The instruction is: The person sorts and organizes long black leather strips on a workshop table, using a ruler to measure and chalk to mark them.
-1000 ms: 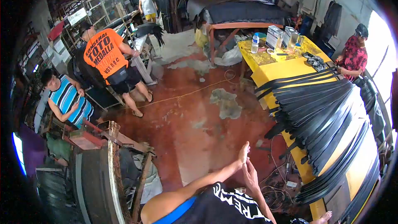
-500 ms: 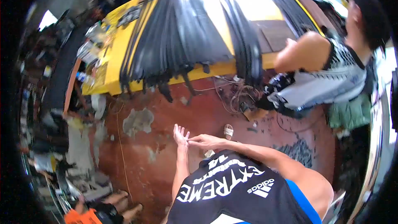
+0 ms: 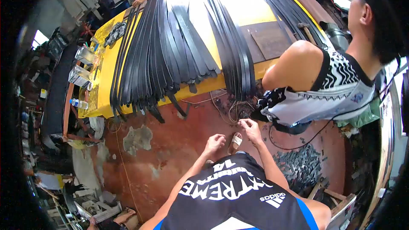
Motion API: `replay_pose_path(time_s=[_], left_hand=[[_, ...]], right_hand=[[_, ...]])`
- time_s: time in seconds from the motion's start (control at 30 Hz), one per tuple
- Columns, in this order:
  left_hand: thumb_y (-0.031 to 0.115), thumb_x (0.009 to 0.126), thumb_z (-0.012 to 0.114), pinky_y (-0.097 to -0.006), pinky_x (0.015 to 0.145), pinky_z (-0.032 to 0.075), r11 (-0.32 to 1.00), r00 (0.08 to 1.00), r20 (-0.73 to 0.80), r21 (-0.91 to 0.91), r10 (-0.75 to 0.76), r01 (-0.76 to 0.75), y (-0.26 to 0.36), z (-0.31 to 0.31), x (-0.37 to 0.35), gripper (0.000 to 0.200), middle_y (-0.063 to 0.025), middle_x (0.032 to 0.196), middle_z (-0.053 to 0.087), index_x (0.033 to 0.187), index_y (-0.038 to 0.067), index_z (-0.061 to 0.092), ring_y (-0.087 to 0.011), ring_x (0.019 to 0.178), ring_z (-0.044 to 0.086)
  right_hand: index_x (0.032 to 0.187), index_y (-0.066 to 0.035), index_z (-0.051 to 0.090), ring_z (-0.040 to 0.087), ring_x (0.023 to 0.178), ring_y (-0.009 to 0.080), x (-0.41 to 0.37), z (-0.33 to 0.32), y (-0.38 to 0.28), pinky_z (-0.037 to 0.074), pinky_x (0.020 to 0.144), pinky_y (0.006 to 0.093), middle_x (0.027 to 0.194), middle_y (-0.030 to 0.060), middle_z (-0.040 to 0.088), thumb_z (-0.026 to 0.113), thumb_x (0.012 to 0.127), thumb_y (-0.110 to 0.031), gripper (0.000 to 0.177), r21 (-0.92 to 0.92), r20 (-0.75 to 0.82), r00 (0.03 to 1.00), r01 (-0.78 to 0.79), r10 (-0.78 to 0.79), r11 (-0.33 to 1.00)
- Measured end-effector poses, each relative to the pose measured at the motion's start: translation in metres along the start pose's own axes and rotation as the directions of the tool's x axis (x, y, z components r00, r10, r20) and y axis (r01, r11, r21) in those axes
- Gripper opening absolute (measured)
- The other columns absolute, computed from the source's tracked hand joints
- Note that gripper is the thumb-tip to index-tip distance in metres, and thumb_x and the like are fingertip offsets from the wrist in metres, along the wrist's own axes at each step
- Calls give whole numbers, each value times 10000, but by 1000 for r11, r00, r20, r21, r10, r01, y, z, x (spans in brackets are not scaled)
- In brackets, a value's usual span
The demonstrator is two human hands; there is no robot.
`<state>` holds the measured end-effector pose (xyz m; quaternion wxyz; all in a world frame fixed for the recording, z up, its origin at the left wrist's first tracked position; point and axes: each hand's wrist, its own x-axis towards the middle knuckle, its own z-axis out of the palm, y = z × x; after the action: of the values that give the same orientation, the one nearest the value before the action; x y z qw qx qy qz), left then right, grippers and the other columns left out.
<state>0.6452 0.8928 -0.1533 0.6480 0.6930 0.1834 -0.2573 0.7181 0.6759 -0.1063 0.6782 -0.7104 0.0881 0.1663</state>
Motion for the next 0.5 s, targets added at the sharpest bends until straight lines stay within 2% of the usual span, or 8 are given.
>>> replay_pose_path(time_s=[0.07,0.13,0.2,0.3,0.37,0.43,0.47,0.5], left_hand=[[233,927,602,-338,812,551,950,996,81,312,-25,-1,25,7,-1,347,-114,1021,727,1186,10,666,-190,892,698],[252,921,580,-373,861,539,886,992,124,454,40,-92,27,8,11,358,-144,1055,721,1176,18,673,-249,961,692],[293,922,536,-446,974,496,795,977,203,582,60,-170,35,8,24,387,-191,1169,690,1183,44,675,-365,1135,638],[305,926,557,-440,959,507,752,966,143,607,215,-257,29,1,58,386,-186,1178,687,1209,67,668,-353,1120,645],[303,923,573,-427,957,512,807,981,49,562,187,-182,47,0,63,387,-183,1183,686,1212,63,667,-335,1123,648],[270,943,614,-335,837,548,861,985,-4,485,175,-151,58,-1,68,348,-121,999,731,1217,61,666,-193,927,702],[247,962,622,-306,806,550,877,983,-17,453,185,-158,53,-3,74,327,-94,984,729,1228,61,662,-143,883,689],[247,962,622,-306,806,550,876,983,-11,455,182,-157,52,-3,77,327,-94,984,729,1228,61,662,-143,883,689]], right_hand=[[1114,-22,694,572,748,44,34,-8,-6,477,659,215,964,30,717,604,1004,-213,238,25,12,999,30,-30,999],[1122,-22,691,571,739,43,64,-14,-12,470,631,216,959,27,715,606,1002,-200,231,24,14,995,103,-103,994],[1091,-15,697,612,795,73,88,-16,-20,492,713,243,943,32,717,631,979,-202,227,7,-23,983,182,-182,983],[1094,-3,693,651,873,159,110,-11,-37,518,828,306,961,81,718,662,940,-190,243,-146,-164,936,290,-312,946],[1154,-5,666,656,919,229,134,-9,-26,517,860,348,1034,130,702,692,909,-208,320,-165,-277,902,295,-331,941],[1211,-1,634,639,1012,271,136,-8,-49,500,915,382,1129,169,673,725,879,-258,429,-291,-413,872,146,-262,945],[1250,9,601,600,1109,296,136,-9,-65,475,980,408,1205,188,631,716,893,-287,478,-209,-413,894,92,-173,974],[1268,16,577,604,1097,300,157,-9,-42,478,966,414,1192,188,631,732,883,-303,523,-315,-491,816,161,-306,935]])
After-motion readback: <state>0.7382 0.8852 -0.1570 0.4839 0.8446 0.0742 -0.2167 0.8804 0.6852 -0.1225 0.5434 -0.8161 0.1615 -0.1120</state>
